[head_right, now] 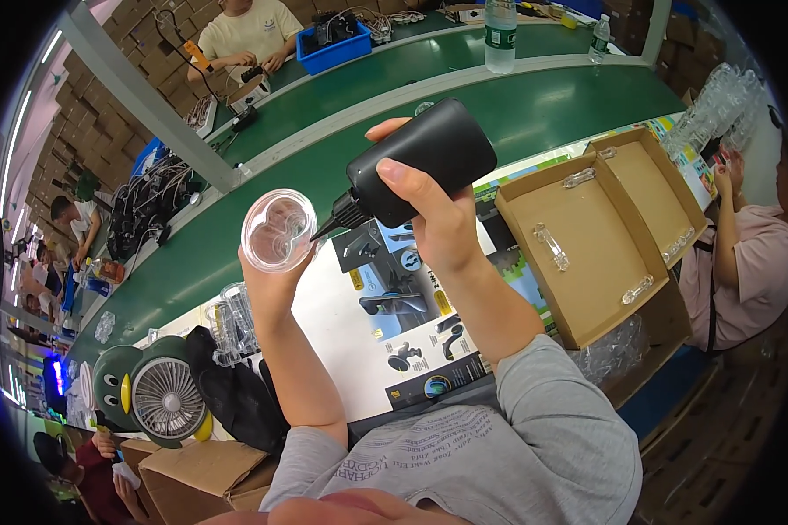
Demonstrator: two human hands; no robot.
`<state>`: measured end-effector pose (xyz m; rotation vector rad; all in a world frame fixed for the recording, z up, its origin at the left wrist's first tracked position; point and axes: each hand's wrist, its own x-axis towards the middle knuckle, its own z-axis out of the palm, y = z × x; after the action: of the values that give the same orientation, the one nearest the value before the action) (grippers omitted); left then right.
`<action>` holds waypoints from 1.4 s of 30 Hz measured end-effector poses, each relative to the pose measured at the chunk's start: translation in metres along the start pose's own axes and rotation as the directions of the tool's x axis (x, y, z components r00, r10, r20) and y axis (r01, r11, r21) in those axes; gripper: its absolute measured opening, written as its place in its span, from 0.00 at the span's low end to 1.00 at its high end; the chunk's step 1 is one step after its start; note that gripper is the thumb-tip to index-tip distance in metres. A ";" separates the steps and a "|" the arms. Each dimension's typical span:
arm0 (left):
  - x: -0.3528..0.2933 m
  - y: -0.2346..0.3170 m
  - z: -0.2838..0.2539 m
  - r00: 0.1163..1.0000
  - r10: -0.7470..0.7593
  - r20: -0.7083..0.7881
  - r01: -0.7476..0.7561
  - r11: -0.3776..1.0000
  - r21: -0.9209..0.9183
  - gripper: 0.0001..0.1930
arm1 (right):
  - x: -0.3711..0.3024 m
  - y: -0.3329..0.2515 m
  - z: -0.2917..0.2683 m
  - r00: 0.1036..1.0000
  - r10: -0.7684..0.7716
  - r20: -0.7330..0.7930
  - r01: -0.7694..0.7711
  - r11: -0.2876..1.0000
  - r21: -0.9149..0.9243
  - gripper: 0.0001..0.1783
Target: The recorder is assembling and cleaning transparent plastic parts on a factory production line, using a squeeze bottle to apply cleaning liquid and then inspecting the parts.
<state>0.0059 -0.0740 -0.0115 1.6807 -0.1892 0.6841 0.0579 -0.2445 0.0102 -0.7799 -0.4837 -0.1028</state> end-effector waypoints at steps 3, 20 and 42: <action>0.000 0.002 -0.001 0.999 -0.046 0.010 0.046 0.999 -0.004 0.22 | 0.001 -0.001 -0.002 1.000 -0.003 0.022 0.003 1.000 -0.004 0.19; -0.003 0.000 -0.005 0.998 0.056 -0.004 -0.056 0.994 -0.089 0.27 | -0.001 -0.005 -0.001 0.999 -0.031 0.009 0.031 0.999 0.032 0.20; -0.003 0.007 -0.011 0.996 0.083 -0.031 -0.083 0.996 0.014 0.25 | 0.003 -0.006 -0.005 0.998 -0.052 -0.025 0.053 0.998 0.046 0.19</action>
<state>-0.0035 -0.0663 -0.0068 1.6808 -0.2339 0.7753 0.0608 -0.2520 0.0118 -0.7194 -0.4828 -0.1488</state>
